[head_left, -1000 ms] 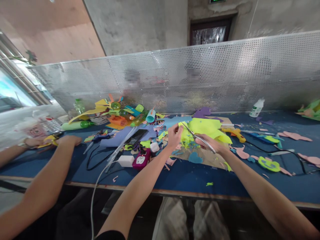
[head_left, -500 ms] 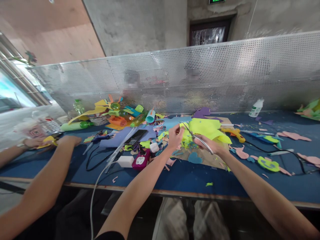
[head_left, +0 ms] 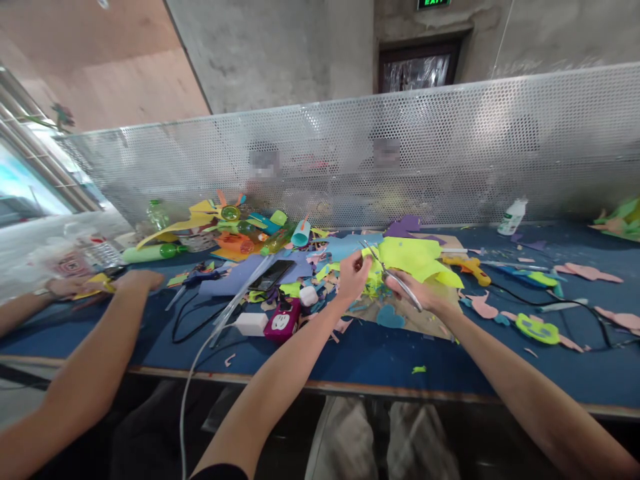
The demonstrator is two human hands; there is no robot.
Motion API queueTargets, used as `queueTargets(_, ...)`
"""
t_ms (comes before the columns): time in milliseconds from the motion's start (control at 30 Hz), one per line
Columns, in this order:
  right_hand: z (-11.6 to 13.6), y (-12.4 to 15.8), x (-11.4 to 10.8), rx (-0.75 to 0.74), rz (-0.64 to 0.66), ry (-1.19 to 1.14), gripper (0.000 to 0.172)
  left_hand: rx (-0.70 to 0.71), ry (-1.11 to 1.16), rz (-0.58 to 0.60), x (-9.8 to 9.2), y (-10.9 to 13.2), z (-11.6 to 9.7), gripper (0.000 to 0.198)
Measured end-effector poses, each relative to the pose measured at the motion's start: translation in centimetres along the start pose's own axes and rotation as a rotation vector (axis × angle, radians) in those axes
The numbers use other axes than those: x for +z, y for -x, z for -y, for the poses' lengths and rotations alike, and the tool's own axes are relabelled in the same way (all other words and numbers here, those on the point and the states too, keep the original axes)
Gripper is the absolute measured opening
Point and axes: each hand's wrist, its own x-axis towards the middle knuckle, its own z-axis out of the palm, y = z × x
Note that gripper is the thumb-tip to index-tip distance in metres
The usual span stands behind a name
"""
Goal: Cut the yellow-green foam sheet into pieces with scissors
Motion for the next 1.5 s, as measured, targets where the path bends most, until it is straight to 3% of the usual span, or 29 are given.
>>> queueTargets(300, -0.1, 0.2, 0.5, 0.105, -0.038, -0.038, 0.058, -0.036, 0.118, 0.016, 0.2, 0.3, -0.5, 0.044)
queueTargets(533, 0.2, 0.1, 0.4, 0.027, -0.057, -0.018, 0.057, 0.035, 0.019, -0.028, 0.0, 0.2, -0.8, 0.047)
queueTargets(767, 0.1, 0.2, -0.2, -0.017, 0.021, -0.007, 0.06, 0.124, -0.149, -0.078, 0.0, 0.1, -0.8, 0.048)
queueTargets(967, -0.5, 0.1, -0.4, -0.042, 0.043, 0.002, 0.059, 0.128, -0.12, -0.044, 0.1, 0.2, -1.0, 0.047)
queueTargets(1167, -0.2, 0.1, -0.2, 0.033, 0.07, 0.012, 0.058, 0.021, 0.023, -0.016, 0.3, 0.2, -0.9, 0.048)
queueTargets(1500, -1.5, 0.1, 0.7, 0.031, -0.023, -0.028, 0.047, -0.088, 0.222, -0.025, 0.7, 0.4, -1.2, 0.043)
